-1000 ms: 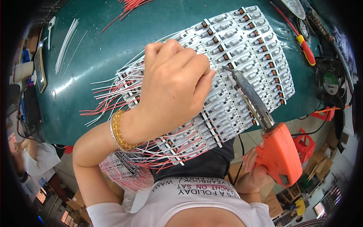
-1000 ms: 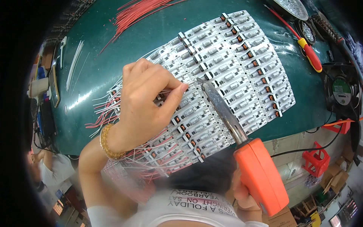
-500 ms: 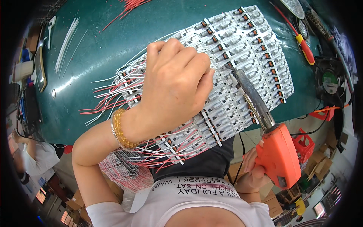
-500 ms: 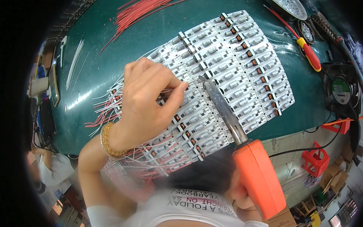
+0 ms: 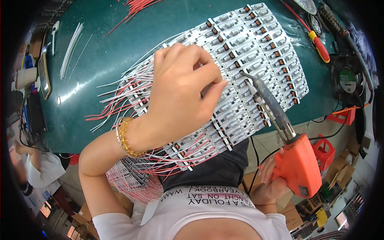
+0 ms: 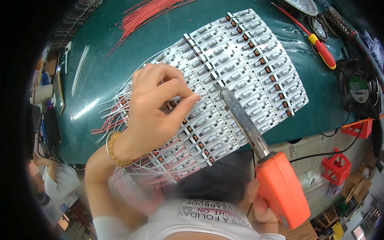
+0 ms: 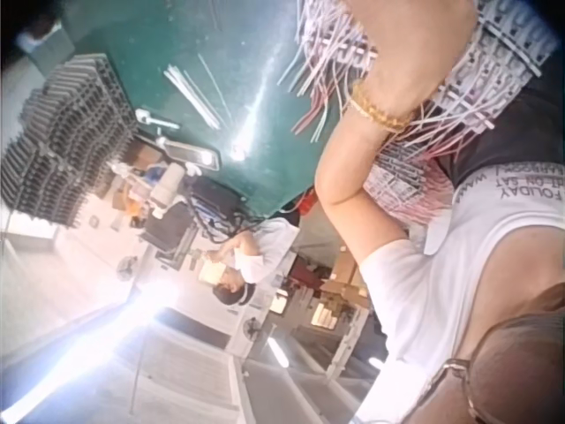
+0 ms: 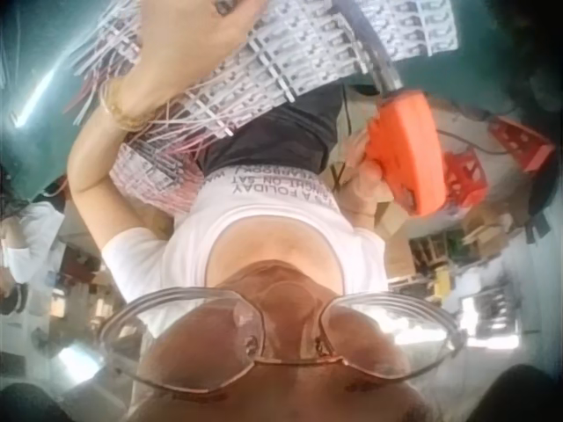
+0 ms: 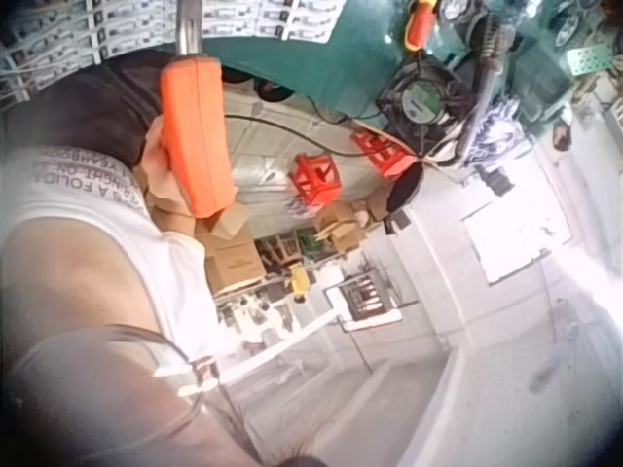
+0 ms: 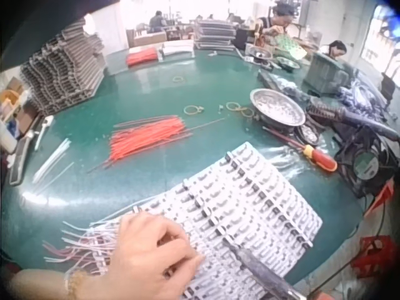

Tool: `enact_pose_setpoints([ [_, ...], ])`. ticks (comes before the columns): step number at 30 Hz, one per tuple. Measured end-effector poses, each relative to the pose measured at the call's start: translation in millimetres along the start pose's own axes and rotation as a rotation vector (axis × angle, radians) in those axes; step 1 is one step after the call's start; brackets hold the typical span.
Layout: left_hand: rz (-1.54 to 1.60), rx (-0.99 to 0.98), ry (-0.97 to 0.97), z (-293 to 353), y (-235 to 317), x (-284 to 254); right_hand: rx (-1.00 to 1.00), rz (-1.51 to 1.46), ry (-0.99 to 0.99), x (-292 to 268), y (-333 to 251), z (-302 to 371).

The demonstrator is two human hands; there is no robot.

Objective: The person uses a soldering iron to attach red and white wires to a grid of electronic components on a workbench. They repeatedly pick up individual wires, position them on the component terminals, and apply the soldering iron to secure the connections.

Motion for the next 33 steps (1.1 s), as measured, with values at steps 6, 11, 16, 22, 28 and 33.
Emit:
enact_pose_setpoints([
  [6, -0.041, 0.0, -0.019, -0.6, -1.0, 3.5, 0.011, 0.027, -0.028, -3.0, 1.1, 2.9],
  [11, -0.049, 0.01, -0.006, -0.1, 0.9, 5.5, 0.041, 0.014, 0.001, -10.3, 13.3, 13.9],
  [16, -0.065, 0.025, 0.006, 0.1, 0.4, 6.7, 0.145, -0.161, -0.091, -22.2, 22.3, 20.9],
  [22, -0.068, 0.026, 0.0, -0.5, 1.3, 6.9, -0.006, 0.097, 0.071, -21.1, 23.6, 23.4],
  [28, -0.07, 0.031, -0.007, -0.1, 2.2, 6.3, 0.065, -0.008, -0.002, -4.2, 8.3, 8.0],
  [33, -0.053, 0.015, -0.041, 0.0, -0.8, 4.9, 0.086, -0.028, 0.029, -4.1, 8.3, 11.1],
])
Point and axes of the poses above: each hand's wrist, its own z-axis away from the middle knuckle, its own x-axis out of the palm, y = z × x, the point moved 6 cm from there along -z, towards the middle knuckle, and after that the axes turned 3 degrees about -x, right-handed, at the moved point
